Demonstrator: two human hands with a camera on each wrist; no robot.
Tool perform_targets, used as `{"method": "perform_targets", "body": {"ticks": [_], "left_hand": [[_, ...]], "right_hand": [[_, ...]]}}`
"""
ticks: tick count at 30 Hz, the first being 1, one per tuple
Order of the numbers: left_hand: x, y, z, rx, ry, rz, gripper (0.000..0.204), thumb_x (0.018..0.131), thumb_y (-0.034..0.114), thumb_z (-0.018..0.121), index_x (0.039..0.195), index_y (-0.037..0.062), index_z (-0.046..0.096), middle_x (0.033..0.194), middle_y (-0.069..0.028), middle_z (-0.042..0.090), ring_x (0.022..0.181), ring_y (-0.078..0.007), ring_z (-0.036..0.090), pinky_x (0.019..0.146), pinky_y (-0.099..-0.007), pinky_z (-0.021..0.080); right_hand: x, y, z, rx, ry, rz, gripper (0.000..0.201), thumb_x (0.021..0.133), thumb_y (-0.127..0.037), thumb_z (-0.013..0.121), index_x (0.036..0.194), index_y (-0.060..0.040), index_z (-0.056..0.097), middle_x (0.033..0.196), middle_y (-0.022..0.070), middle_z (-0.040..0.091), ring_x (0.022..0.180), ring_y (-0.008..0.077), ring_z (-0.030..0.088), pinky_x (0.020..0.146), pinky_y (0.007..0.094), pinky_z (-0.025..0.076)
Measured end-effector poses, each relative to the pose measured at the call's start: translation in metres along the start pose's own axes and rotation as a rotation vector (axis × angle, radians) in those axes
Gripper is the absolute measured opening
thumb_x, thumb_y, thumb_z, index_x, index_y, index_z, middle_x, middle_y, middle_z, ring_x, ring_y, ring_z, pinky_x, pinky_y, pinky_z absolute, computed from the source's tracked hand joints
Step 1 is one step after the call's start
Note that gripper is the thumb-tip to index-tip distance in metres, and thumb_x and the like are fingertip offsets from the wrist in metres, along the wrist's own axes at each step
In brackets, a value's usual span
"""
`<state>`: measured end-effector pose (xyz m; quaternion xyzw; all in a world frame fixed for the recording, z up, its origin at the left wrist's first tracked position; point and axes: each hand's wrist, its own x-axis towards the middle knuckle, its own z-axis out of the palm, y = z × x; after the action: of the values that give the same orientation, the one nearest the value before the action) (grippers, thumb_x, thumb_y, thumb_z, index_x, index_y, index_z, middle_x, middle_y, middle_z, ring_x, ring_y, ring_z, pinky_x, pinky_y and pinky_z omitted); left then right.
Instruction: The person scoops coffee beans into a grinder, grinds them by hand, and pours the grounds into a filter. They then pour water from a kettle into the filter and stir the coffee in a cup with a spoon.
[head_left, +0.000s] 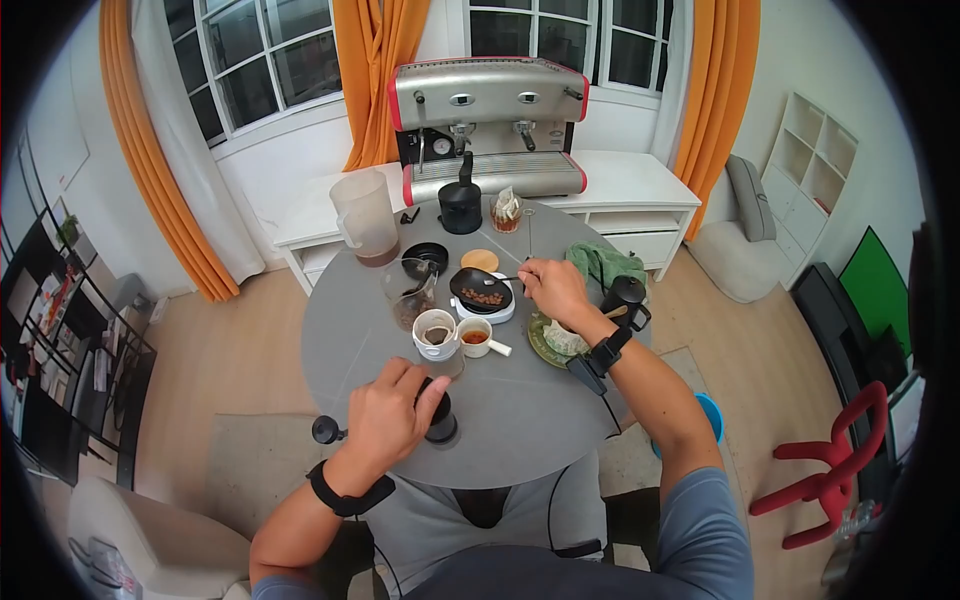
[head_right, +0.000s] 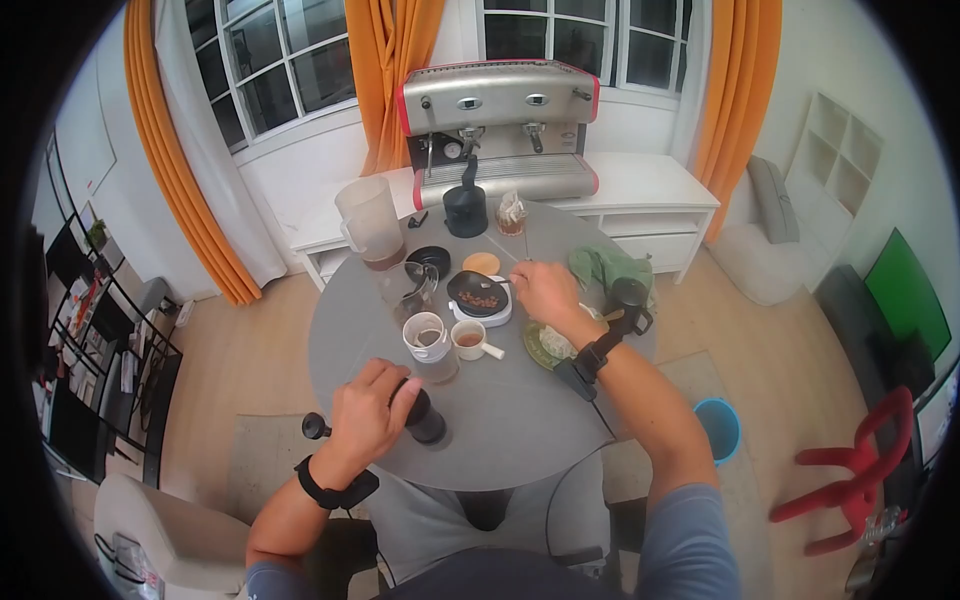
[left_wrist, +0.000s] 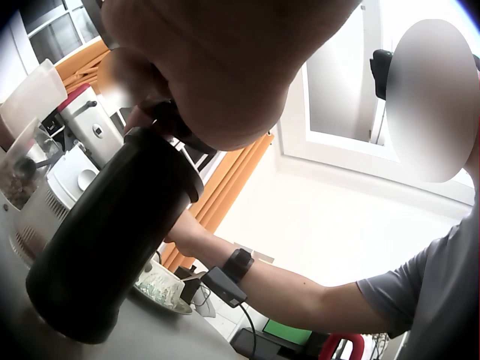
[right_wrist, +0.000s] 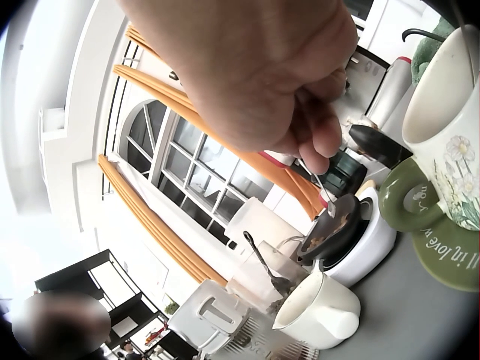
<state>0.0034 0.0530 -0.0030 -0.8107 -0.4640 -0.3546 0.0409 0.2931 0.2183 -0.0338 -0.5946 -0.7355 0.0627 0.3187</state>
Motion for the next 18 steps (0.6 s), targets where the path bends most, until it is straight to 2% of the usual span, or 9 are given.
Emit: {"method": "perform_targets", "body": {"ticks": [1, 2, 4, 5, 6, 9, 13, 15, 18], "left_hand": [[0.002, -0.002, -0.003, -0.080, 0.024, -0.022, 0.028, 0.096, 0.031, 0.068, 0.092, 0.0025, 0.070, 0.086, -0.0117, 0.066, 0.066, -0.0328, 0.066, 0.056, -0.0408, 0.053], [0.002, -0.005, -0.006, -0.159, 0.047, -0.045, 0.027, 0.097, 0.028, 0.067, 0.095, 0.0014, 0.071, 0.089, -0.0132, 0.067, 0.070, -0.0331, 0.067, 0.060, -0.0404, 0.053], [0.003, -0.012, -0.013, -0.247, 0.091, -0.096, 0.027, 0.100, 0.026, 0.063, 0.095, 0.0000, 0.071, 0.088, -0.0140, 0.068, 0.073, -0.0314, 0.067, 0.064, -0.0389, 0.053], [0.002, -0.015, -0.016, -0.342, 0.140, -0.141, 0.028, 0.102, 0.023, 0.060, 0.096, -0.0014, 0.070, 0.087, -0.0147, 0.068, 0.076, -0.0297, 0.067, 0.068, -0.0375, 0.052], [0.001, -0.019, -0.019, -0.335, 0.137, -0.149, 0.028, 0.102, 0.023, 0.060, 0.096, -0.0014, 0.070, 0.087, -0.0147, 0.068, 0.076, -0.0297, 0.067, 0.068, -0.0375, 0.052], [-0.006, -0.035, -0.021, -0.565, 0.213, -0.327, 0.041, 0.108, 0.025, 0.045, 0.095, -0.0041, 0.071, 0.080, -0.0105, 0.066, 0.074, -0.0177, 0.061, 0.067, -0.0308, 0.046], [-0.017, -0.044, -0.021, -0.641, 0.205, -0.418, 0.043, 0.108, 0.026, 0.044, 0.096, -0.0050, 0.071, 0.081, -0.0110, 0.066, 0.073, -0.0164, 0.059, 0.067, -0.0304, 0.046], [-0.021, -0.044, -0.020, -0.662, 0.207, -0.390, 0.042, 0.108, 0.025, 0.045, 0.097, -0.0053, 0.072, 0.082, -0.0121, 0.067, 0.074, -0.0165, 0.060, 0.068, -0.0301, 0.046], [-0.021, -0.038, -0.024, -0.617, 0.202, -0.333, 0.040, 0.107, 0.023, 0.046, 0.098, -0.0056, 0.072, 0.084, -0.0134, 0.068, 0.076, -0.0182, 0.062, 0.069, -0.0302, 0.048]], "right_hand": [[0.000, -0.002, 0.000, 0.024, -0.007, 0.019, 0.018, 0.094, -0.022, 0.063, 0.100, -0.0109, 0.076, 0.084, 0.0137, 0.074, 0.081, 0.0369, 0.070, 0.075, 0.0479, 0.054], [0.000, -0.003, 0.000, 0.031, -0.012, 0.018, 0.018, 0.094, -0.022, 0.063, 0.100, -0.0109, 0.076, 0.084, 0.0137, 0.074, 0.081, 0.0369, 0.070, 0.075, 0.0479, 0.054], [0.000, -0.002, 0.000, 0.063, -0.066, 0.037, 0.019, 0.096, -0.020, 0.062, 0.103, -0.0093, 0.076, 0.072, 0.0052, 0.074, 0.066, 0.0229, 0.071, 0.067, 0.0377, 0.054], [0.001, -0.001, 0.002, 0.155, -0.086, 0.089, 0.020, 0.097, -0.019, 0.061, 0.103, -0.0067, 0.075, 0.072, 0.0059, 0.074, 0.058, 0.0195, 0.069, 0.061, 0.0354, 0.054], [0.002, 0.000, 0.003, 0.162, -0.095, 0.087, 0.020, 0.097, -0.019, 0.061, 0.103, -0.0067, 0.075, 0.072, 0.0059, 0.074, 0.058, 0.0195, 0.069, 0.061, 0.0354, 0.054], [0.002, -0.002, -0.001, 0.315, -0.102, 0.207, 0.021, 0.099, -0.018, 0.061, 0.104, -0.0016, 0.074, 0.073, 0.0079, 0.073, 0.050, 0.0143, 0.064, 0.049, 0.0292, 0.051], [0.003, -0.007, -0.004, 0.328, -0.172, 0.274, 0.021, 0.099, -0.018, 0.061, 0.105, -0.0015, 0.073, 0.073, 0.0075, 0.073, 0.049, 0.0134, 0.063, 0.050, 0.0292, 0.051], [0.002, -0.008, -0.005, 0.351, -0.137, 0.264, 0.021, 0.098, -0.017, 0.059, 0.099, -0.0026, 0.073, 0.074, 0.0061, 0.073, 0.051, 0.0163, 0.064, 0.053, 0.0325, 0.050], [0.000, -0.009, -0.010, 0.366, -0.164, 0.272, 0.022, 0.099, -0.018, 0.059, 0.100, -0.0014, 0.073, 0.074, 0.0073, 0.073, 0.052, 0.0171, 0.064, 0.054, 0.0324, 0.051]]}}
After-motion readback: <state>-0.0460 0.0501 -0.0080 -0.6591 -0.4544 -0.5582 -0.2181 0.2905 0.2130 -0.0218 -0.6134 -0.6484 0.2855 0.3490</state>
